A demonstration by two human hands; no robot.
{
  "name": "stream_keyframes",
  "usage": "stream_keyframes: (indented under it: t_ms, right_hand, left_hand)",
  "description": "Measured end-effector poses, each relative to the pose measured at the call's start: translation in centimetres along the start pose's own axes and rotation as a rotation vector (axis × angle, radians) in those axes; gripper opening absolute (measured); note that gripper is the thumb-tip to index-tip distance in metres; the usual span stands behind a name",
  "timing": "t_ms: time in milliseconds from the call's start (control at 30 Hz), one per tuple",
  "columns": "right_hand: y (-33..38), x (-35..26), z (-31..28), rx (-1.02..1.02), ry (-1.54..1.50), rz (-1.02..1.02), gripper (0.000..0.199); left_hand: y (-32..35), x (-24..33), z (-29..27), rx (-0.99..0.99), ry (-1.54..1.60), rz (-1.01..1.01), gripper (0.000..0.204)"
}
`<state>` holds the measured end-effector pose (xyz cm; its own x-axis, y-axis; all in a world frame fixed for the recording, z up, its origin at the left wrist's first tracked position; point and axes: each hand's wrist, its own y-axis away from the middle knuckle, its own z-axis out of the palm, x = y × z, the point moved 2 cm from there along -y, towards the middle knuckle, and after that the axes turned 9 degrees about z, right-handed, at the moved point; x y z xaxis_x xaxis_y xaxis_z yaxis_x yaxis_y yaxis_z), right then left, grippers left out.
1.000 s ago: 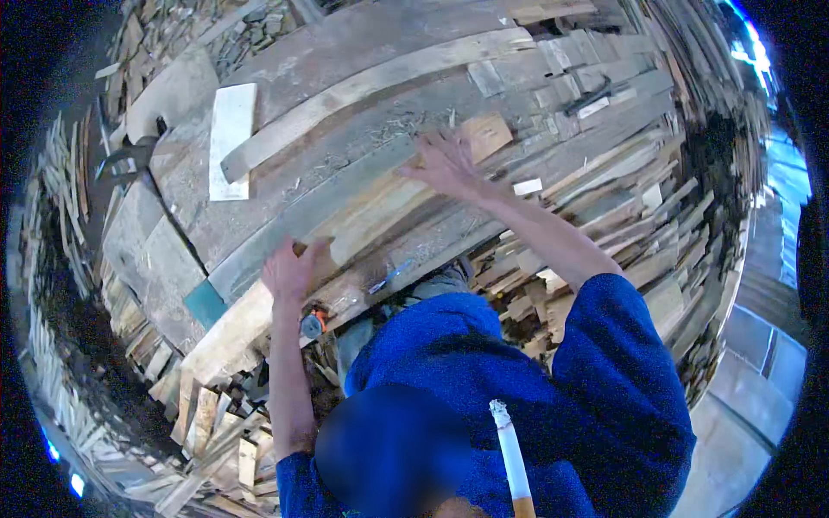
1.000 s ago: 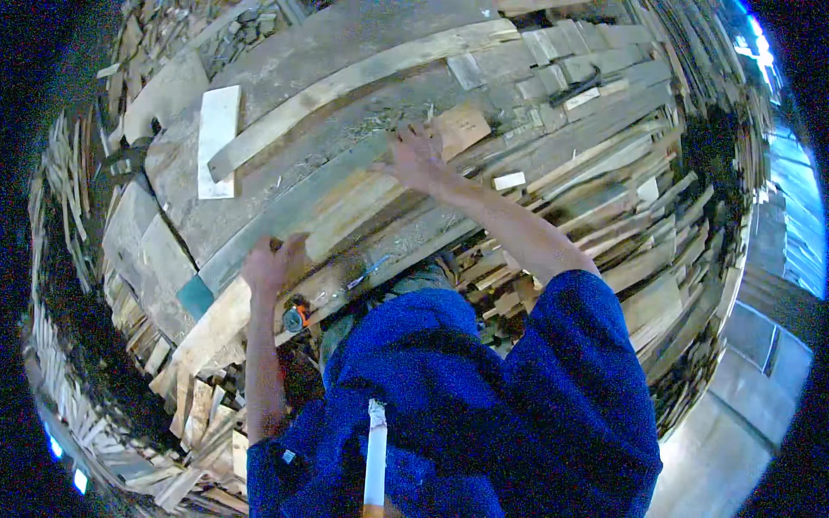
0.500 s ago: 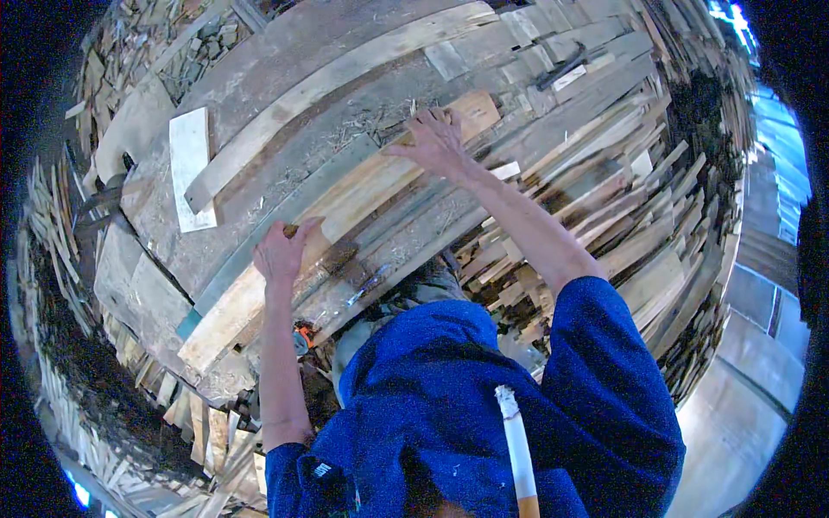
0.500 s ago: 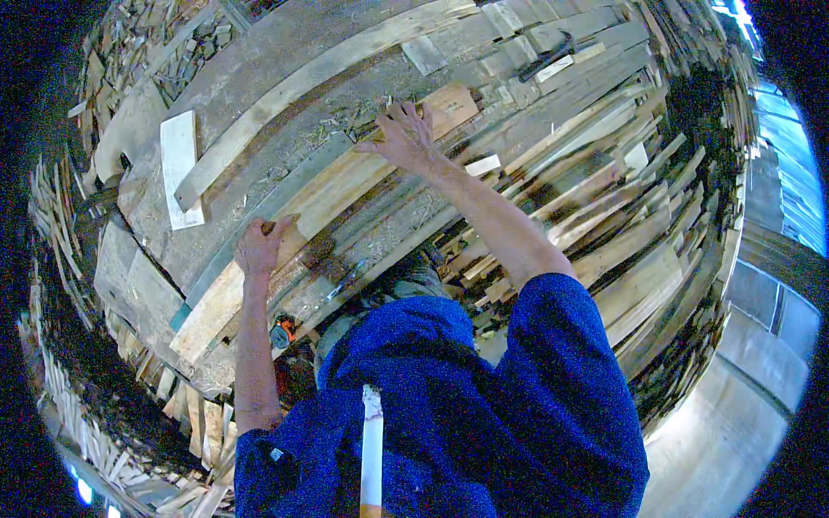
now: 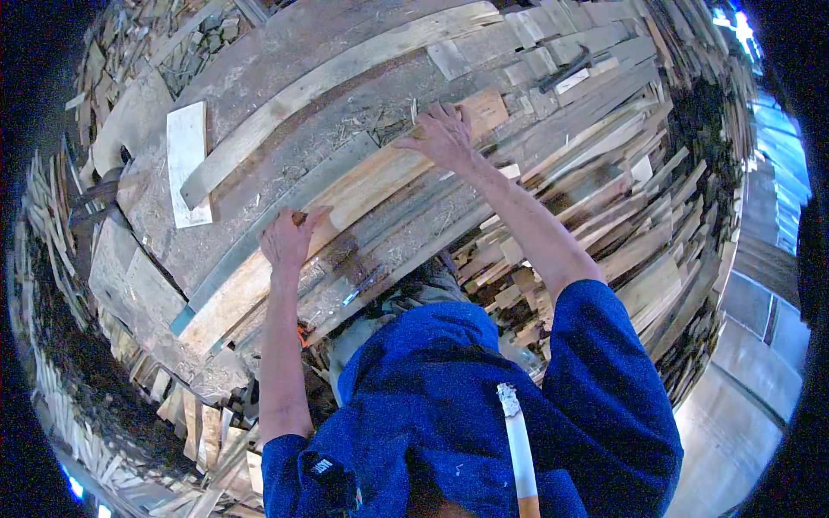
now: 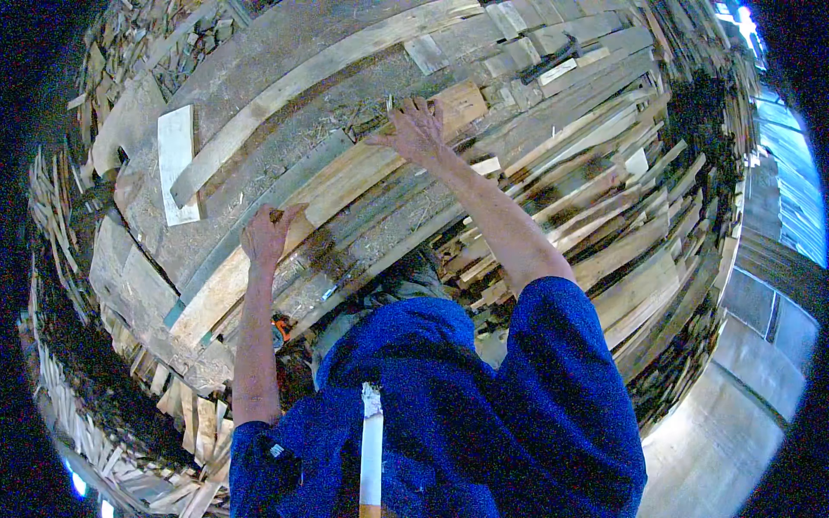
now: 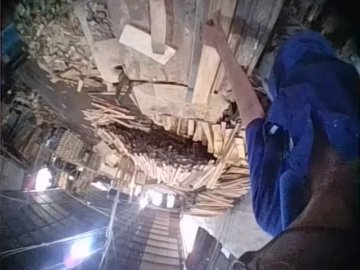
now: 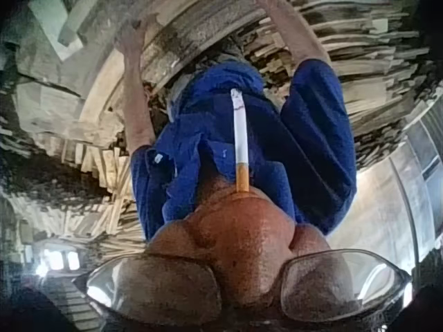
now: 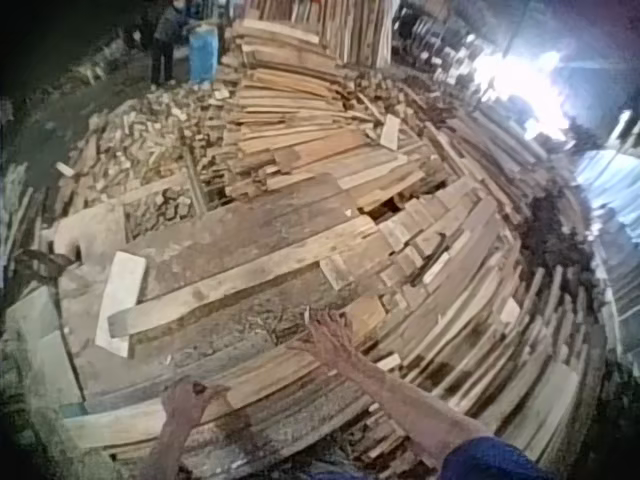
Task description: Picking up individual wood planks from a stack and placing them onto a processing table or workbench.
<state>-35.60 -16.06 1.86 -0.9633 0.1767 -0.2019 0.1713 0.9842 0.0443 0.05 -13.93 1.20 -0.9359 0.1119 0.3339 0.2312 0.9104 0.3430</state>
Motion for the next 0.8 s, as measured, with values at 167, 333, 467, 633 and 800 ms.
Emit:
stream_keyframes:
  t_ms: [167, 333, 467, 633, 800]
  right_hand:
    - [0.1, 0.1, 0.7, 0.015, 0.02, -0.003, 0.075]
    - [0.2, -0.2, 1.1, -0.046, -0.015, 0.053, 0.078]
    - [-0.2, -0.4, 0.9, -0.18, -0.009, 0.113, 0.079]
    - [0.0, -0.2, 1.5, -0.078, -0.008, 0.078, 0.079]
    - [0.4, 0.1, 1.6, -0.098, -0.022, 0.084, 0.074]
  left_hand:
    - [-0.1, -0.2, 0.8, 0.008, 0.022, -0.002, 0.068]
    - [-0.5, -0.7, 1.9, -0.005, 0.044, 0.004, 0.072]
    - [-1.0, -1.2, 2.2, -0.041, 0.077, 0.003, 0.075]
    - [-1.2, -0.8, 1.9, -0.096, 0.096, -0.001, 0.076]
    - [-0.9, -0.3, 1.6, -0.062, 0.091, -0.014, 0.075]
